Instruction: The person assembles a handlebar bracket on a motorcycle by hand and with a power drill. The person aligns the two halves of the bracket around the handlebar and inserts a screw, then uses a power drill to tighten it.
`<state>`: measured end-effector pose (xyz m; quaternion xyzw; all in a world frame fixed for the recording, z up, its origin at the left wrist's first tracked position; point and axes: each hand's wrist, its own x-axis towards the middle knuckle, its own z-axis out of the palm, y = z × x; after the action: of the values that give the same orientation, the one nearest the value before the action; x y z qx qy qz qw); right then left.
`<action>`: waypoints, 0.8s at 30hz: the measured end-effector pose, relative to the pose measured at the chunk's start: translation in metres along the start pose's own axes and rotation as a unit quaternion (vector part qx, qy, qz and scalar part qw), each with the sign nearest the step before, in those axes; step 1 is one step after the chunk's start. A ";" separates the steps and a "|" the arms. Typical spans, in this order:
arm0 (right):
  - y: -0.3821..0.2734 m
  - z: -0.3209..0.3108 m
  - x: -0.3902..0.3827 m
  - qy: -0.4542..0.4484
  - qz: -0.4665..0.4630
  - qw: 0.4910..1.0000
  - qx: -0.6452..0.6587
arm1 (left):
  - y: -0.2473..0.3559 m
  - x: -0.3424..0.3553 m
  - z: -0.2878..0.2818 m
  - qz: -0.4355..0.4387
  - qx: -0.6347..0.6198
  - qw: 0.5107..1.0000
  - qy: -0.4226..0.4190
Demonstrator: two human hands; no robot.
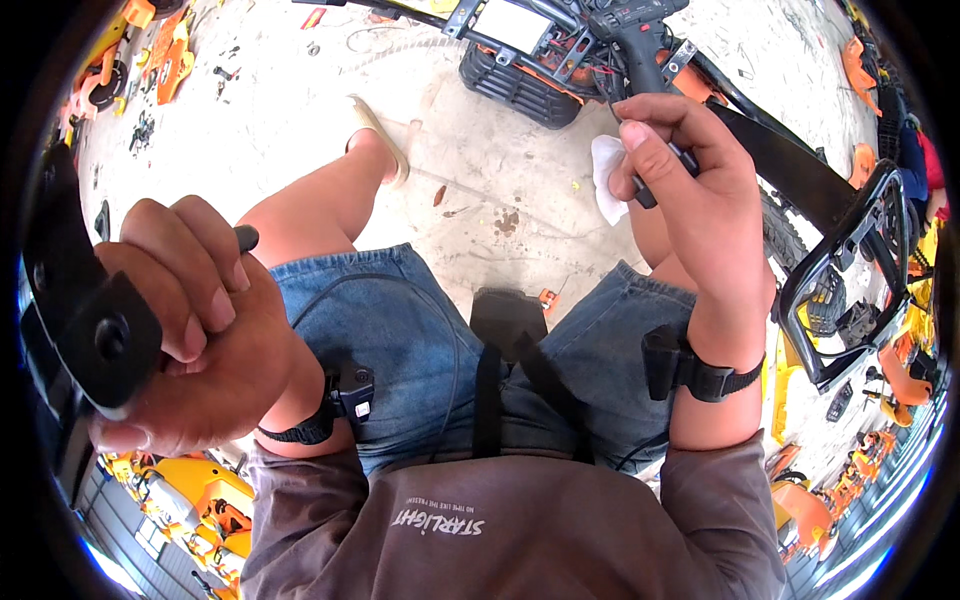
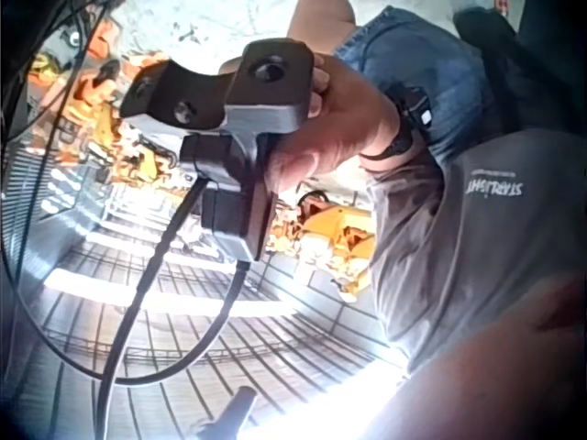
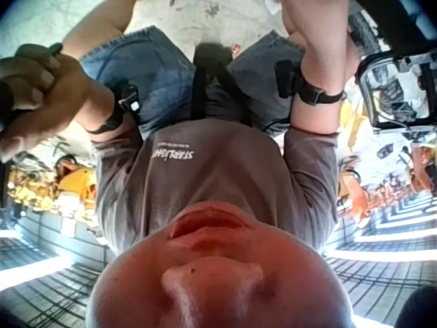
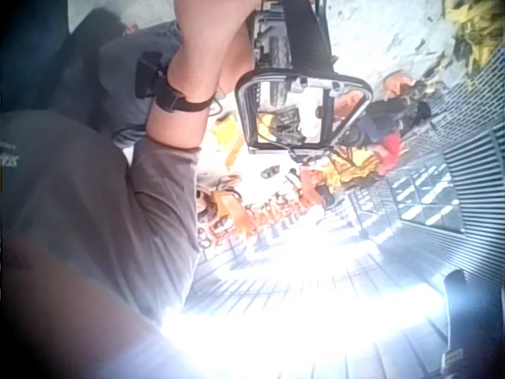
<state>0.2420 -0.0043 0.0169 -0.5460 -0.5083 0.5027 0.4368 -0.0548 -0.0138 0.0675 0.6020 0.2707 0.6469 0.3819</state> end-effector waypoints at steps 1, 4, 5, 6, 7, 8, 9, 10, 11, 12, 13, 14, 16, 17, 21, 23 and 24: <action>0.001 0.000 0.000 -0.002 -0.002 1.000 -0.001 | -0.001 0.000 0.000 0.004 -0.008 1.000 0.003; 0.003 -0.001 0.000 -0.001 -0.001 1.000 -0.006 | -0.001 0.001 0.000 0.001 -0.011 1.000 0.001; 0.003 -0.001 0.001 -0.001 -0.003 1.000 -0.009 | -0.001 0.002 0.000 -0.001 0.000 1.000 0.001; 0.002 0.000 0.000 -0.002 -0.005 1.000 -0.012 | 0.001 0.002 0.000 -0.005 0.011 1.000 0.001; 0.001 0.001 0.000 -0.002 -0.007 1.000 -0.015 | 0.003 0.001 0.003 -0.008 0.029 1.000 0.003; 0.001 0.002 0.000 -0.001 -0.006 1.000 -0.020 | 0.004 0.001 0.005 -0.008 0.034 0.999 0.007; 0.001 0.002 0.000 0.000 -0.005 1.000 -0.026 | 0.004 0.001 0.007 -0.009 0.040 0.999 0.011; 0.001 0.002 0.001 0.001 -0.003 0.999 -0.032 | 0.003 0.000 0.008 -0.007 0.033 0.999 0.017; 0.001 0.002 0.001 -0.002 -0.006 0.999 -0.032 | 0.004 0.000 0.008 -0.008 0.029 0.999 0.013; 0.002 0.001 0.002 -0.006 -0.008 0.999 -0.032 | 0.004 0.000 0.007 -0.008 0.025 1.000 0.008; 0.003 0.001 0.002 -0.009 -0.010 0.999 -0.032 | 0.005 0.002 0.003 -0.011 0.024 1.000 -0.009; 0.003 0.001 0.001 -0.004 -0.008 0.999 -0.035 | 0.002 0.004 0.002 -0.008 0.018 1.000 -0.016; 0.004 0.001 -0.001 0.008 -0.005 0.999 -0.040 | -0.004 0.004 0.003 -0.002 -0.002 1.000 -0.016; 0.004 0.002 0.000 0.002 -0.005 0.999 -0.043 | -0.001 0.003 0.002 0.001 0.001 1.000 -0.012; 0.004 0.002 0.000 0.000 -0.008 0.999 -0.050 | 0.002 0.003 -0.001 -0.005 0.016 1.000 -0.020; 0.005 0.001 0.000 0.003 -0.003 0.999 -0.044 | 0.002 0.003 0.000 -0.011 0.019 1.000 -0.015; 0.005 0.000 0.000 0.001 0.004 0.999 -0.039 | 0.002 0.003 0.001 -0.010 0.019 1.000 -0.008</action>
<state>0.2423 -0.0044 0.0115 -0.5648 -0.5251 0.4840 0.4136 -0.0544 -0.0125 0.0710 0.6116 0.2861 0.6331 0.3786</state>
